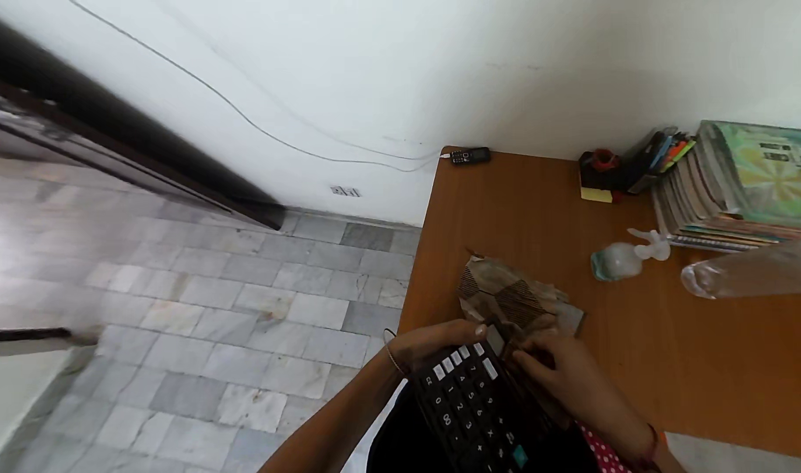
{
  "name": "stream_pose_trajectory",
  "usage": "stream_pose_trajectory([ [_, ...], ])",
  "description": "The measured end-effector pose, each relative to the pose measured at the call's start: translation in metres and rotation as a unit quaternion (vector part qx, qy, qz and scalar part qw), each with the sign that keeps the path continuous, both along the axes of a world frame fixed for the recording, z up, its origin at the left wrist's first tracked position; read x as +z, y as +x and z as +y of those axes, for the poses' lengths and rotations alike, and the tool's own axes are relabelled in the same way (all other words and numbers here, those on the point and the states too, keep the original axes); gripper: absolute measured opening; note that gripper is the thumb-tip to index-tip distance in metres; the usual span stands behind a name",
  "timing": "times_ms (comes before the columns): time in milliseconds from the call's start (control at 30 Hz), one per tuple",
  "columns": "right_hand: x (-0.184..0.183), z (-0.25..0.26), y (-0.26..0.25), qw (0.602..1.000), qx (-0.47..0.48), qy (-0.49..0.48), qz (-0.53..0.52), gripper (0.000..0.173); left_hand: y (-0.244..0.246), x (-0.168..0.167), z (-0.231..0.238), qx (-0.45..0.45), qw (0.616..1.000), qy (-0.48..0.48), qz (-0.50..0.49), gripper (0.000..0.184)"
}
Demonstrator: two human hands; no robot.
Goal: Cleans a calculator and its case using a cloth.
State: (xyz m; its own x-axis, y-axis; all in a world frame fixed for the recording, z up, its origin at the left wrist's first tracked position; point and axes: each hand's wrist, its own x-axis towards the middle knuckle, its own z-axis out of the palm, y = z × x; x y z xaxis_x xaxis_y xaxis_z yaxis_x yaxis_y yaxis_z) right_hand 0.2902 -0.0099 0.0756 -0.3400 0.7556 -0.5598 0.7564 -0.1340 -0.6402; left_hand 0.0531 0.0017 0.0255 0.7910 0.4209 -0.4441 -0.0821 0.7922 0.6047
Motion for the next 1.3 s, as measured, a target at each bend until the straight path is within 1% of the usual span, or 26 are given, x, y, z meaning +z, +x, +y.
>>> stream_pose_trajectory([
  [33,0.000,-0.006,0.004,1.000,-0.002,0.002,0.003,0.031,-0.002,-0.001,0.000,0.002,1.000,0.002,0.002,0.030],
  [100,-0.001,-0.019,0.014,1.000,-0.002,0.000,0.012,0.030,-0.005,0.001,0.000,0.001,1.000,0.004,0.022,0.023],
  [167,0.000,-0.031,0.024,1.000,-0.006,-0.010,0.018,0.029,-0.005,0.007,-0.001,0.008,0.999,-0.010,0.032,0.025],
  [300,-0.003,-0.042,0.039,0.999,-0.022,-0.026,0.031,0.028,-0.005,0.006,0.000,0.009,1.000,-0.013,0.016,0.024],
  [400,-0.008,-0.034,0.041,0.997,-0.054,-0.016,0.044,0.026,-0.003,0.007,0.004,0.005,1.000,-0.006,0.015,0.028],
  [500,-0.009,-0.016,0.021,0.995,-0.064,0.055,0.058,0.027,0.004,0.011,0.008,-0.013,1.000,0.000,0.022,0.022],
  [600,-0.005,0.008,-0.002,0.993,-0.048,0.097,0.048,0.028,0.007,0.010,0.013,-0.019,1.000,0.022,0.011,0.025],
  [700,-0.005,0.029,-0.014,0.991,-0.004,0.120,0.059,0.024,0.006,0.007,0.012,-0.005,0.999,0.034,-0.009,0.031],
  [800,-0.001,0.043,-0.018,0.985,0.074,0.134,0.078,0.021,0.006,0.006,0.010,-0.003,1.000,0.023,0.007,0.036],
  [833,-0.002,0.046,-0.018,0.978,0.108,0.154,0.091,0.020,0.006,0.006,0.009,-0.001,1.000,0.021,0.012,0.037],
  [933,-0.004,0.056,-0.017,0.949,0.218,0.192,0.122,0.017,0.009,0.009,0.009,-0.004,0.999,0.022,0.026,0.032],
  [1000,-0.002,0.060,-0.019,0.928,0.274,0.211,0.137,0.014,0.011,0.010,0.011,-0.011,0.999,0.027,0.015,0.028],
  [1067,0.000,0.062,-0.021,0.912,0.313,0.227,0.138,0.014,0.013,0.007,0.011,-0.012,0.999,0.031,0.006,0.028],
  [1133,0.001,0.064,-0.022,0.908,0.327,0.231,0.124,0.014,0.012,0.009,0.011,-0.010,0.999,0.035,0.021,0.026],
  [1233,0.008,0.064,-0.022,0.935,0.308,0.161,0.063,0.019,0.011,0.014,0.009,-0.001,0.998,0.034,0.049,0.019],
  [1300,0.012,0.065,-0.019,0.955,0.263,0.127,0.054,0.021,0.009,0.018,0.008,0.006,0.998,0.024,0.055,0.017],
])
